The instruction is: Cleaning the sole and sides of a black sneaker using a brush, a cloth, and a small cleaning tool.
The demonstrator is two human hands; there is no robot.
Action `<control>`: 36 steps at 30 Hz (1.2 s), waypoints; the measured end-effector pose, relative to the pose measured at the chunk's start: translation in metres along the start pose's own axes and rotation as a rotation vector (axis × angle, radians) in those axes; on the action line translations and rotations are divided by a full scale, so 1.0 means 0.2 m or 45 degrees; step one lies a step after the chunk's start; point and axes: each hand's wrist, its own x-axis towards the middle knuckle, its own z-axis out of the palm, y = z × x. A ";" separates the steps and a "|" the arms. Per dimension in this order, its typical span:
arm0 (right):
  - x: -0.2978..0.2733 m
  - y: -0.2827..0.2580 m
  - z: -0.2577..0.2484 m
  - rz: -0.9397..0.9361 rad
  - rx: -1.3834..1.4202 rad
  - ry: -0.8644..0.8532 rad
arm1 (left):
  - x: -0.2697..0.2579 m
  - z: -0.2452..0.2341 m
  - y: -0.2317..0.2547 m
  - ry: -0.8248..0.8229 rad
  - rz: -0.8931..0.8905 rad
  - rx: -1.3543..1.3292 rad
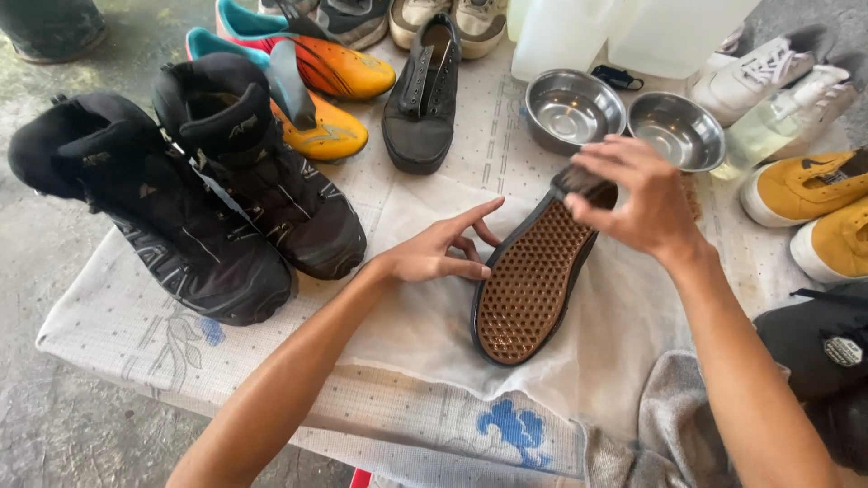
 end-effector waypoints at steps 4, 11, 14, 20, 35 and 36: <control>0.01 -0.11 -0.02 -0.085 -0.023 -0.052 | 0.00 0.00 -0.02 0.007 0.003 0.001; -0.03 0.13 0.04 -0.020 -0.190 0.134 | 0.00 -0.02 0.00 -0.005 -0.015 -0.003; -0.03 -0.11 -0.07 -0.069 -0.006 0.042 | -0.01 -0.01 0.02 -0.001 -0.015 -0.020; -0.16 -0.04 -0.11 -0.094 0.048 0.062 | -0.01 0.02 0.03 -0.004 -0.022 0.012; -0.31 -0.34 -0.06 -0.109 0.141 0.214 | -0.03 0.01 0.12 -0.034 -0.047 -0.033; -0.33 -0.34 -0.04 -0.139 0.179 0.205 | -0.03 0.01 0.12 -0.040 -0.053 -0.010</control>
